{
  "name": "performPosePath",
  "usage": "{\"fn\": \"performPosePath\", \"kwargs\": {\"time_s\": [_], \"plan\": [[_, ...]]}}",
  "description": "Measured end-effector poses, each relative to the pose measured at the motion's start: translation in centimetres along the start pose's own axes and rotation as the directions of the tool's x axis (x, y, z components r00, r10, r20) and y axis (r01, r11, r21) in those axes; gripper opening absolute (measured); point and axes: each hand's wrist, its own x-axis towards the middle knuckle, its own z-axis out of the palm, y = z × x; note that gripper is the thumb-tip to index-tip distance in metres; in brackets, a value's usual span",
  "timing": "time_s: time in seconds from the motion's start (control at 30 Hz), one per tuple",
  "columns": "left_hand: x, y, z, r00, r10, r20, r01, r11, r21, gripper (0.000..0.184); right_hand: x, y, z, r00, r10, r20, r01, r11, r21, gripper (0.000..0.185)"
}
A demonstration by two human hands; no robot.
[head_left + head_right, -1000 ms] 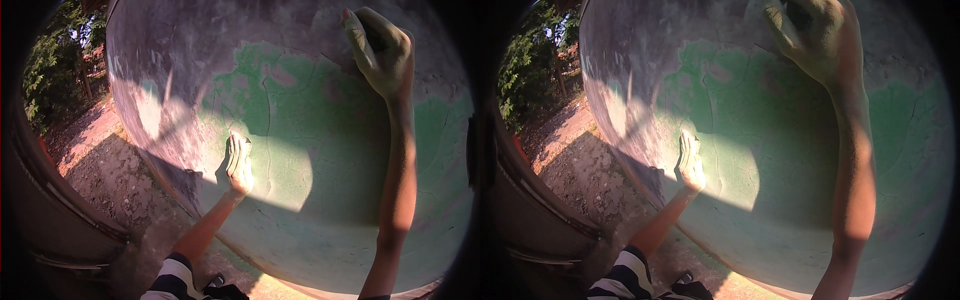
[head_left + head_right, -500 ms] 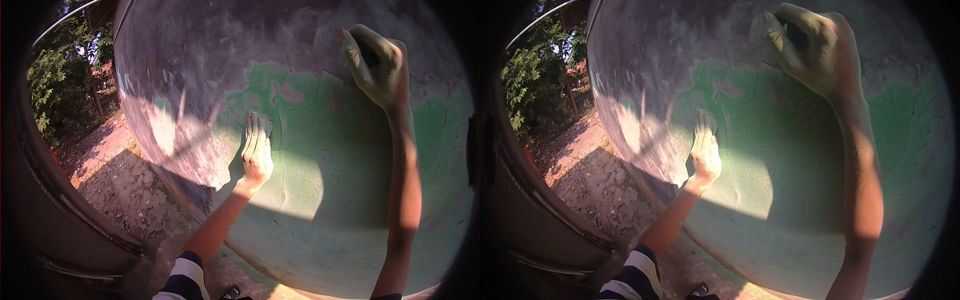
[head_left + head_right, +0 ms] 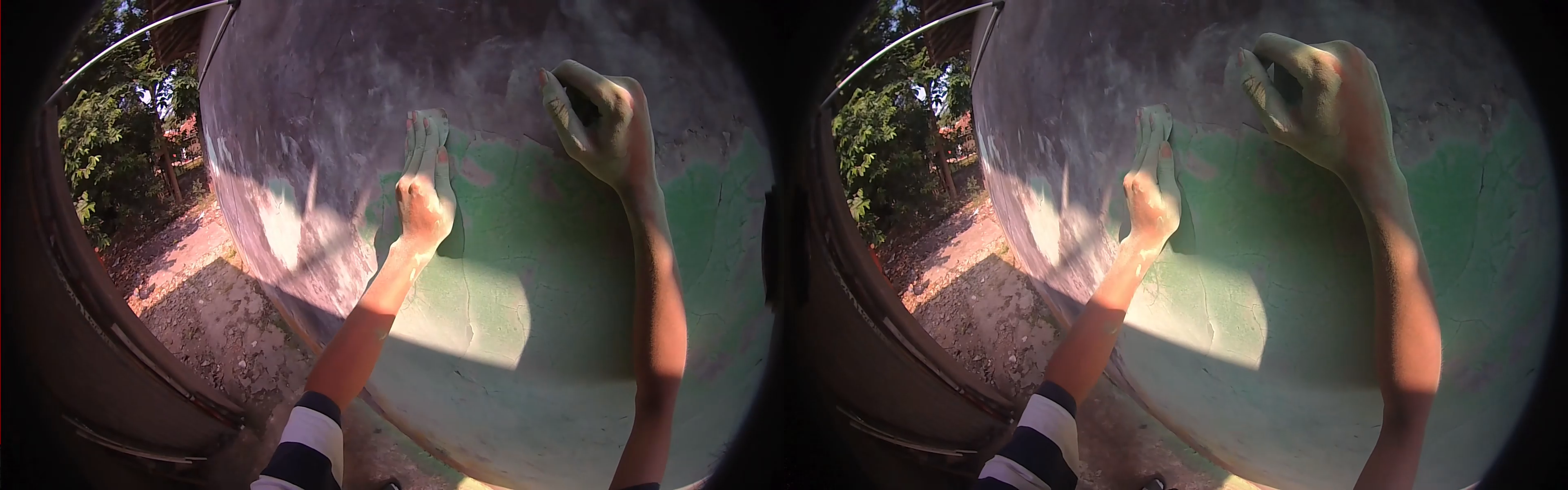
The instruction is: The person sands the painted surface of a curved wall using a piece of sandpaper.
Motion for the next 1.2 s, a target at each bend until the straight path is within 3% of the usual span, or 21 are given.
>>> {"fn": "performPosePath", "kwargs": {"time_s": [0.13, 0.2, 0.3, 0.37, 0.47, 0.57, 0.63, 0.73, 0.87, 0.9, 0.93, 0.97, 1.0, 1.07, 1.1, 1.17, 1.2], "plan": [[0.7, 0.6, 1.4, 0.991, 0.014, -0.13, -0.018, 0.999, -0.026, 0.043, -0.1, 0.0, 0.0, 1.0, 0.007, 0.0, -0.007, 1.0, 0.006, 0.023], [-3.2, 1.8, 1.0, 0.998, 0.059, -0.014, -0.06, 0.997, -0.042, 0.05, 0.1, -0.2, -0.1, 1.0, 0.012, 0.002, -0.012, 1.0, -0.017, 0.022], [-3.2, 2.6, 0.9, 0.996, 0.071, -0.048, -0.074, 0.994, -0.074, 0.05, 0.0, -0.3, -0.2, 1.0, 0.001, -0.012, -0.001, 1.0, -0.023, 0.022], [-1.2, 1.4, 0.9, 0.994, 0.105, 0.021, -0.106, 0.994, 0.022, 0.049, 0.3, -0.3, -0.1, 1.0, -0.015, -0.004, 0.015, 1.0, -0.021, 0.022], [2.1, 3.0, 1.7, 0.997, -0.052, -0.054, 0.052, 0.999, 0.008, 0.044, 0.3, -0.5, -0.5, 0.992, 0.118, 0.051, -0.115, 0.991, -0.068, 0.017], [-1.7, 4.4, 2.0, 0.998, 0.054, -0.019, -0.056, 0.992, -0.114, 0.051, 0.4, -0.4, -0.7, 0.989, 0.137, 0.052, -0.135, 0.99, -0.039, 0.017], [-4.0, 6.0, 2.5, 0.998, 0.054, 0.035, -0.05, 0.993, -0.104, 0.058, 0.6, -0.7, -0.8, 0.972, 0.201, 0.124, -0.196, 0.979, -0.05, 0.018], [-0.9, 6.6, 2.2, 0.999, 0.032, 0.028, -0.029, 0.992, -0.121, 0.056, 0.3, -0.2, -0.1, 0.993, 0.12, 0.01, -0.12, 0.992, 0.035, 0.023], [1.7, 7.0, 2.4, 1.0, 0.029, -0.011, -0.03, 0.994, -0.1, 0.055, 0.4, -0.4, -1.0, 0.987, 0.147, 0.065, -0.149, 0.989, 0.025, 0.023], [-0.4, 8.5, 2.0, 0.951, -0.203, 0.231, 0.217, 0.975, -0.036, 0.056, 0.3, -0.3, -1.3, 0.977, 0.196, 0.086, -0.205, 0.971, 0.122, 0.025], [-2.4, 10.9, 1.0, 0.796, -0.415, 0.441, 0.424, 0.902, 0.084, 0.057, 0.2, -0.2, -1.7, 0.965, 0.241, 0.106, -0.259, 0.941, 0.216, 0.026], [-5.4, 10.3, 2.8, 0.996, 0.025, 0.083, -0.017, 0.995, -0.101, 0.06, -0.1, 0.1, -2.7, 0.954, 0.256, 0.157, -0.29, 0.922, 0.257, 0.03], [-6.6, 11.0, 3.1, 0.993, 0.02, 0.12, -0.01, 0.997, -0.082, 0.062, -0.4, 0.1, -4.0, 0.954, 0.253, 0.158, -0.286, 0.927, 0.242, 0.03], [-5.0, 11.4, 2.2, 0.991, 0.005, 0.131, 0.004, 0.998, -0.069, 0.061, -0.6, 0.1, -6.7, 0.913, 0.4, 0.086, -0.409, 0.883, 0.231, 0.025], [-3.2, 11.3, 2.2, 0.994, -0.031, 0.108, 0.04, 0.995, -0.088, 0.058, -0.4, 0.5, -7.9, 0.921, 0.38, 0.086, -0.389, 0.894, 0.222, 0.025], [0.4, 10.7, 3.0, 0.997, -0.051, 0.055, 0.057, 0.992, -0.113, 0.057, -0.4, 1.7, -10.7, 0.922, 0.377, -0.092, -0.37, 0.925, 0.083, 0.032], [1.6, 10.7, 3.5, 1.0, -0.027, 0.01, 0.028, 0.993, -0.115, 0.056, -0.4, 2.6, -12.1, 0.897, 0.438, -0.056, -0.435, 0.899, 0.06, 0.033]]}}
